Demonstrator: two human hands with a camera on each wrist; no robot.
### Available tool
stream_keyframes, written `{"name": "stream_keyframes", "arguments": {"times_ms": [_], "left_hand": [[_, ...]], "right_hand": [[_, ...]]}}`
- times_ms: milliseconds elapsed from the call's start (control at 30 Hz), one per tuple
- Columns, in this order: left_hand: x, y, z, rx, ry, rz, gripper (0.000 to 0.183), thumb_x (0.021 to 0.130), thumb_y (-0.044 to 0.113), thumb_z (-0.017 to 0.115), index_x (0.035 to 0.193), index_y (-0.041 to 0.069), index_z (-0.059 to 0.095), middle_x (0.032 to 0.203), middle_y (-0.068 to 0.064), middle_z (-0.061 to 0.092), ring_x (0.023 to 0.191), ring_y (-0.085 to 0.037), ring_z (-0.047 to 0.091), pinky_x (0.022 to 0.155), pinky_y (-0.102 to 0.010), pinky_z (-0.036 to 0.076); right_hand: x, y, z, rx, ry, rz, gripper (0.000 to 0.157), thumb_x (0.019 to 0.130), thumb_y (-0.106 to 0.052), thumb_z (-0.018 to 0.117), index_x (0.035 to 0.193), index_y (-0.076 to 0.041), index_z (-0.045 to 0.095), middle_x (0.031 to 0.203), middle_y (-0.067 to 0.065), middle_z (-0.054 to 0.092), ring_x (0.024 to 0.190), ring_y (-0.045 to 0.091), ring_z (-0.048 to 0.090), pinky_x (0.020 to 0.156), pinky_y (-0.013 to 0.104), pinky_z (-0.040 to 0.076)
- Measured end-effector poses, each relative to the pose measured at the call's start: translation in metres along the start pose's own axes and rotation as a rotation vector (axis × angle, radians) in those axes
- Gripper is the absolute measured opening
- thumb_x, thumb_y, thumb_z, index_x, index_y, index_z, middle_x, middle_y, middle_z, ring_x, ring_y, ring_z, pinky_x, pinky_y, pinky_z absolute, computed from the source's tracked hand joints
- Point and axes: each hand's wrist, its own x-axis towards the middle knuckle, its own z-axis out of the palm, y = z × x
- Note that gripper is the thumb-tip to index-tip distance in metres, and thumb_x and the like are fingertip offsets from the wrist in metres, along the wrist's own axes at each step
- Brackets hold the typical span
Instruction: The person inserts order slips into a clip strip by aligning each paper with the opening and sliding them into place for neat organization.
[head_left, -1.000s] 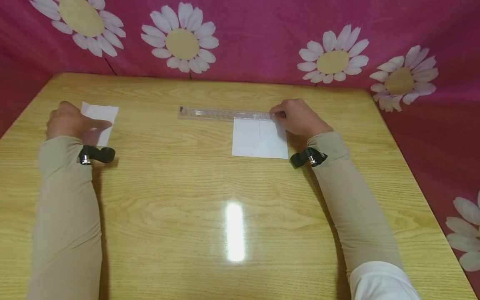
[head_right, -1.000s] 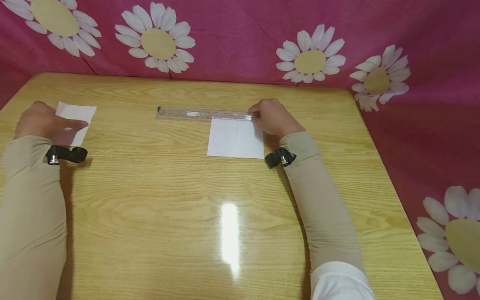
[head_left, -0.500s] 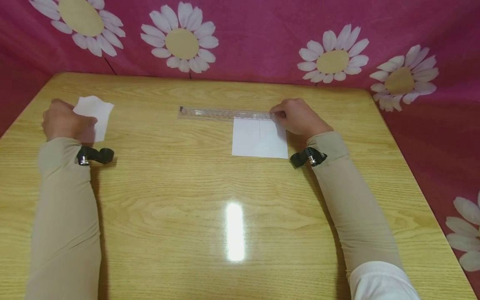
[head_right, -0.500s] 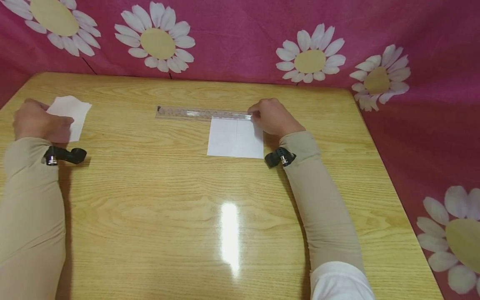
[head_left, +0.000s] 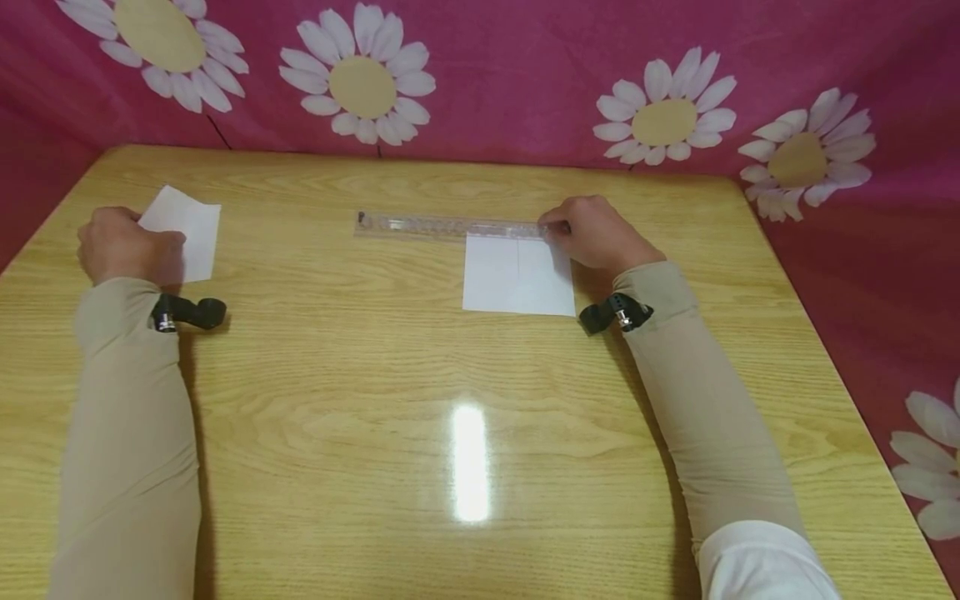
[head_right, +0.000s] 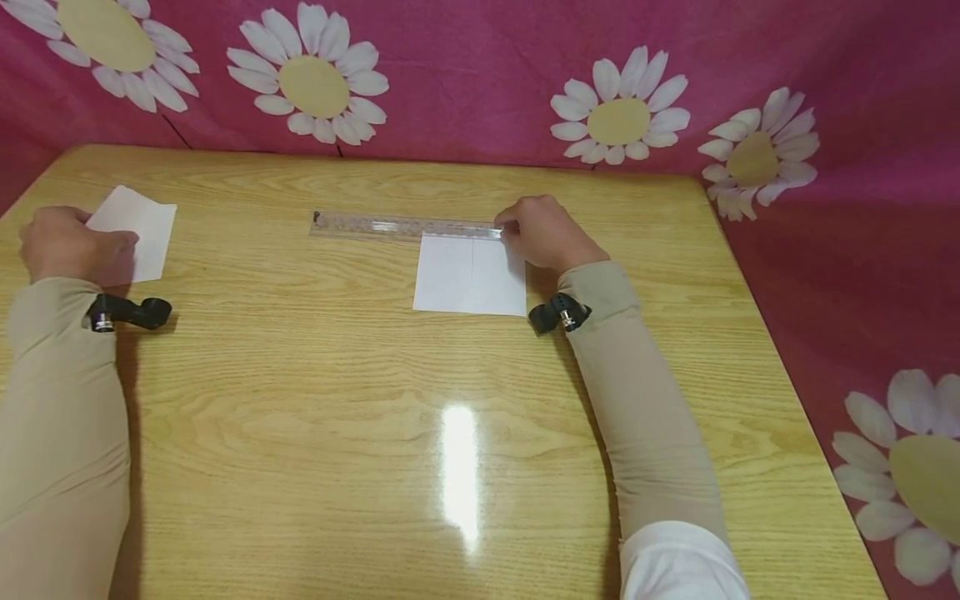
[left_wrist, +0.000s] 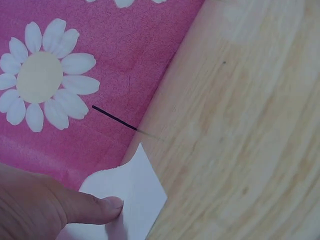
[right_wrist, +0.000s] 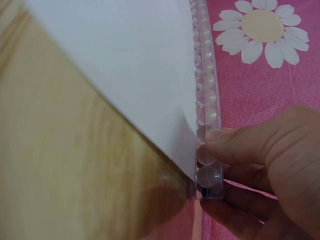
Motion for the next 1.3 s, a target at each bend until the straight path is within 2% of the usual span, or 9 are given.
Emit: {"name": "stream_keyframes", "arguments": {"times_ms": [133,233,333,533,833,1067,1300], "left_hand": [[0.002,-0.001,0.003,-0.005,0.045,0.032,0.072,0.098,0.035,0.058,0.157,0.0,0.038,0.161,-0.03,0.036,0.148,-0.049,0.03,0.123,-0.059,0.024],[0.003,-0.001,0.004,0.008,0.071,0.046,0.07,0.097,0.034,0.059,0.156,0.001,0.041,0.159,-0.03,0.037,0.148,-0.05,0.029,0.12,-0.06,0.022],[0.004,0.0,0.003,0.016,0.062,0.037,0.07,0.096,0.034,0.059,0.155,0.001,0.042,0.158,-0.029,0.039,0.146,-0.051,0.031,0.115,-0.061,0.024],[0.003,0.001,0.001,-0.038,0.057,0.009,0.072,0.094,0.032,0.062,0.156,0.003,0.041,0.16,-0.027,0.041,0.146,-0.05,0.035,0.121,-0.058,0.03],[0.005,-0.001,0.0,-0.066,0.036,-0.002,0.07,0.095,0.036,0.063,0.153,0.0,0.045,0.158,-0.028,0.043,0.144,-0.048,0.038,0.121,-0.057,0.035],[0.011,-0.003,0.002,-0.072,0.059,0.026,0.068,0.095,0.042,0.054,0.15,0.003,0.049,0.154,-0.029,0.047,0.138,-0.048,0.041,0.111,-0.055,0.039],[0.011,-0.001,0.0,-0.132,0.022,0.016,0.073,0.097,0.049,0.047,0.156,0.006,0.042,0.159,-0.028,0.037,0.142,-0.041,0.034,0.12,-0.05,0.036]], "right_hand": [[0.001,0.0,0.0,0.002,-0.004,0.011,0.031,0.104,-0.012,0.056,0.13,-0.007,0.072,0.118,0.018,0.074,0.091,0.027,0.057,0.089,0.041,0.05],[0.001,0.0,0.0,0.001,-0.002,0.015,0.03,0.104,-0.011,0.056,0.129,-0.008,0.072,0.118,0.018,0.074,0.092,0.027,0.058,0.089,0.041,0.05],[0.001,0.0,0.0,-0.003,0.0,0.015,0.031,0.104,-0.01,0.056,0.129,-0.008,0.073,0.119,0.018,0.074,0.093,0.027,0.058,0.089,0.041,0.05],[0.001,0.001,0.001,0.0,0.003,0.008,0.031,0.104,-0.01,0.055,0.128,-0.008,0.073,0.119,0.018,0.074,0.094,0.028,0.059,0.09,0.042,0.05],[0.002,0.0,0.001,0.0,0.0,0.014,0.03,0.104,-0.012,0.057,0.129,-0.009,0.073,0.117,0.017,0.074,0.092,0.027,0.057,0.088,0.04,0.05],[0.002,0.001,0.001,0.001,0.003,0.008,0.03,0.104,-0.012,0.057,0.128,-0.009,0.073,0.119,0.017,0.075,0.092,0.026,0.059,0.089,0.04,0.05],[0.0,0.0,0.001,0.007,0.002,0.015,0.03,0.104,-0.012,0.056,0.128,-0.009,0.073,0.121,0.018,0.074,0.094,0.027,0.059,0.091,0.041,0.05]]}}
